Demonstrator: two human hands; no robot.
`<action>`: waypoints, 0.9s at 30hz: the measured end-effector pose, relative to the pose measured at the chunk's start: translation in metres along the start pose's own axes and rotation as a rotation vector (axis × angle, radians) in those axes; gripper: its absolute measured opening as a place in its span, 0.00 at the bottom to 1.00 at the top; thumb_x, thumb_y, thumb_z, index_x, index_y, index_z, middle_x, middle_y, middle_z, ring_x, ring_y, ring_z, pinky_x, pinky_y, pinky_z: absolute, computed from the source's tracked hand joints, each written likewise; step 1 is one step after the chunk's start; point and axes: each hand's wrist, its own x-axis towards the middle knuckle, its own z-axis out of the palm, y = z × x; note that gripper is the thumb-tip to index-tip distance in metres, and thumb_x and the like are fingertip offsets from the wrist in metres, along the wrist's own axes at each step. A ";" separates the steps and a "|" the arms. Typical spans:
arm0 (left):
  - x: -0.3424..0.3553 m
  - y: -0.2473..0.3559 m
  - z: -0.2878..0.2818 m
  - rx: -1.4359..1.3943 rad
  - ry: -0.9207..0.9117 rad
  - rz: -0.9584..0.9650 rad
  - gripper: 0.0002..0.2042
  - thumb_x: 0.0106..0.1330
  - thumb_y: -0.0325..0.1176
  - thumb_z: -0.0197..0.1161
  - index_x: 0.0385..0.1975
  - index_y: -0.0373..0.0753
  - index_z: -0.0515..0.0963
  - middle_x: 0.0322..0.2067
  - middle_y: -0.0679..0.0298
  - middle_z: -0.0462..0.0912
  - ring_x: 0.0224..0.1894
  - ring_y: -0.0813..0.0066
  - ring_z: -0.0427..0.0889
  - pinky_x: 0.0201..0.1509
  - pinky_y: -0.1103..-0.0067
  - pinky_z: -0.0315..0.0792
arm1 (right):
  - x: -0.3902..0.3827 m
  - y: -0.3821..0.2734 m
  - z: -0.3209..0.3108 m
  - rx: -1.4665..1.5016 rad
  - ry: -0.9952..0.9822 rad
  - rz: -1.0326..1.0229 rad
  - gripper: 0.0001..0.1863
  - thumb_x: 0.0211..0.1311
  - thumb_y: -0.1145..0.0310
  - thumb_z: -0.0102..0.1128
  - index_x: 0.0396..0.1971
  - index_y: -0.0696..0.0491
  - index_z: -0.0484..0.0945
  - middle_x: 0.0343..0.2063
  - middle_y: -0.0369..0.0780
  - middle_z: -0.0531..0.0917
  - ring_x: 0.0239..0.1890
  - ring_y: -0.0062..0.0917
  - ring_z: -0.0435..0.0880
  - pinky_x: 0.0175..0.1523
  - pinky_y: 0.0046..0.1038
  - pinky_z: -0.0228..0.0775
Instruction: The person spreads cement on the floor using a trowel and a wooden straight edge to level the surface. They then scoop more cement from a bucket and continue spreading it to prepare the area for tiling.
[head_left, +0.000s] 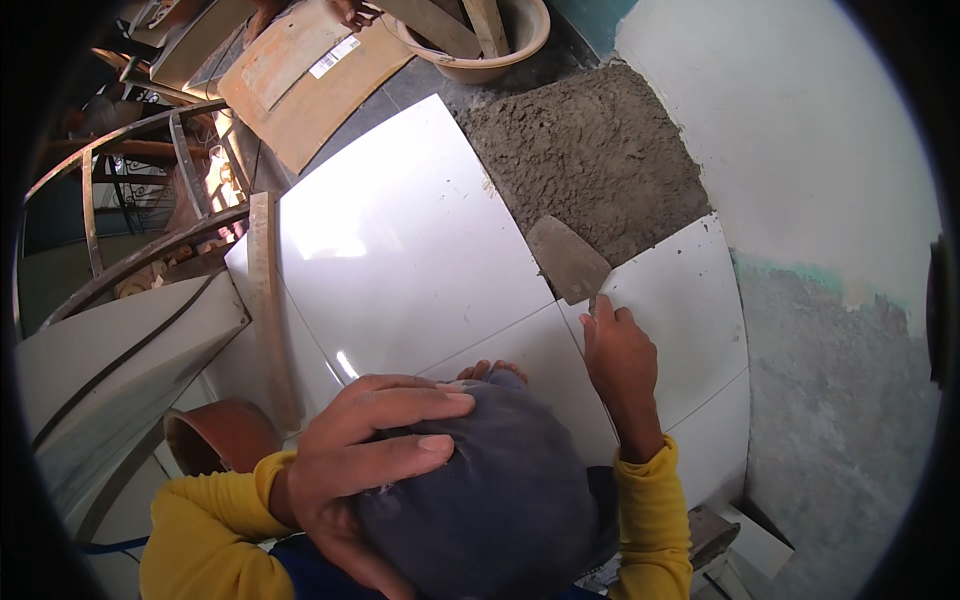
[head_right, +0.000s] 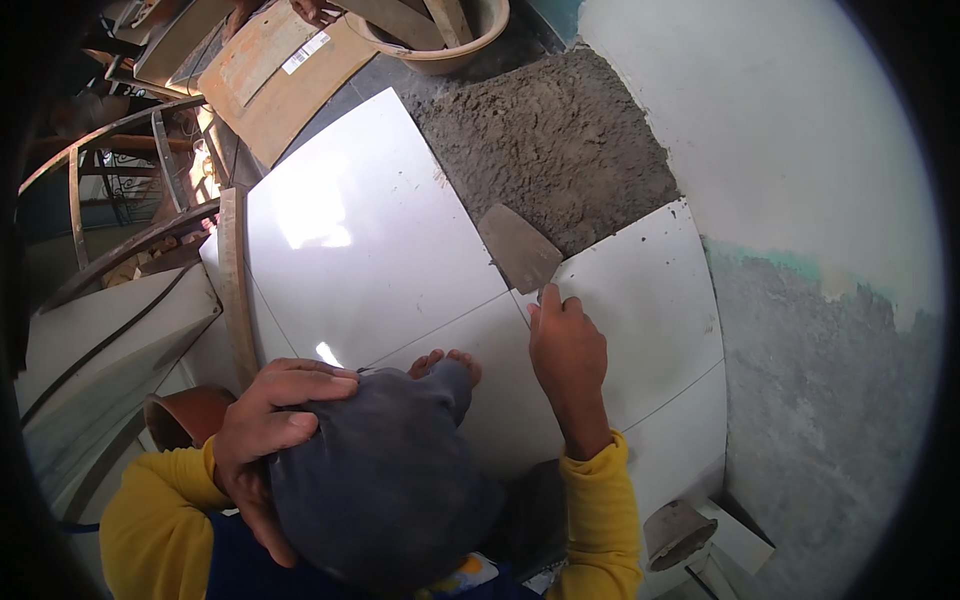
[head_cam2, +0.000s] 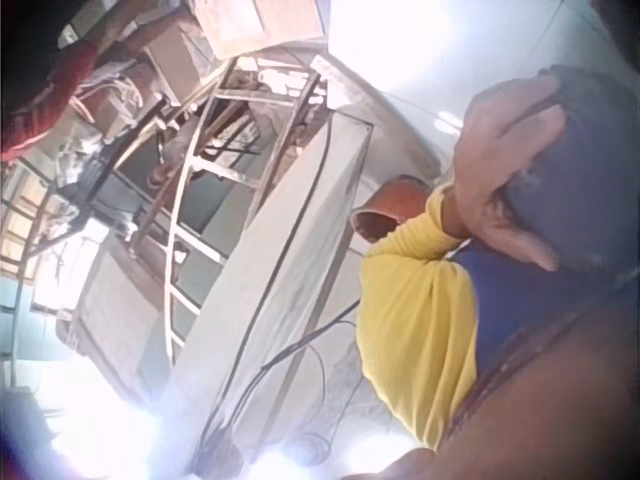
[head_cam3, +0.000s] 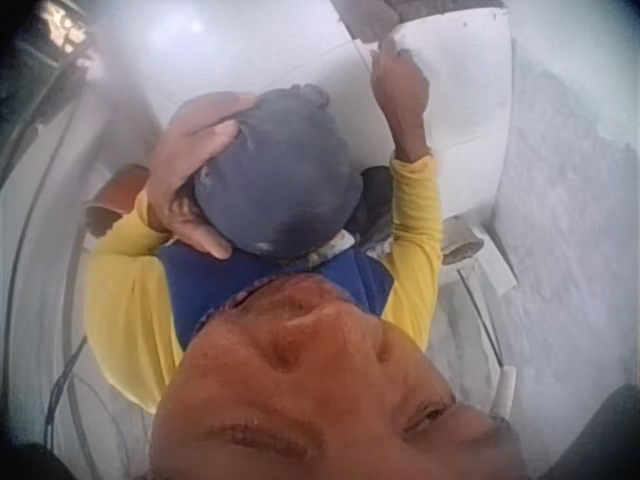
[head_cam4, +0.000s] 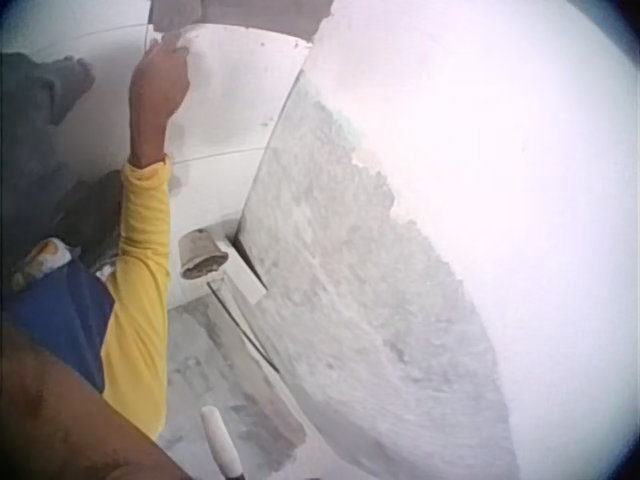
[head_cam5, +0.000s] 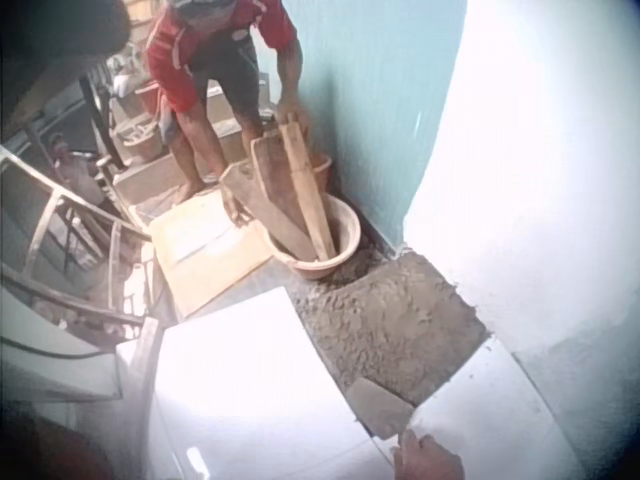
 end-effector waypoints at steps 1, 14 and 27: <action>0.000 0.000 0.001 -0.004 0.007 -0.003 0.62 0.45 0.74 0.80 0.76 0.38 0.66 0.64 0.33 0.75 0.64 0.40 0.78 0.68 0.54 0.71 | -0.003 0.002 0.001 -0.014 -0.022 0.003 0.15 0.80 0.57 0.56 0.53 0.52 0.76 0.36 0.47 0.83 0.35 0.45 0.88 0.39 0.45 0.81; -0.002 0.002 0.000 -0.013 -0.027 -0.004 0.65 0.39 0.74 0.82 0.76 0.39 0.67 0.64 0.33 0.75 0.62 0.40 0.79 0.65 0.55 0.73 | -0.012 0.059 -0.025 0.032 0.011 -0.002 0.20 0.80 0.56 0.56 0.60 0.54 0.77 0.37 0.47 0.85 0.36 0.48 0.88 0.42 0.48 0.80; -0.005 0.003 0.001 -0.006 0.003 -0.034 0.64 0.38 0.76 0.82 0.76 0.43 0.68 0.63 0.36 0.76 0.61 0.41 0.80 0.64 0.56 0.73 | -0.010 0.050 -0.058 -0.206 0.049 -0.118 0.18 0.75 0.59 0.63 0.58 0.52 0.79 0.35 0.42 0.84 0.36 0.37 0.89 0.36 0.38 0.81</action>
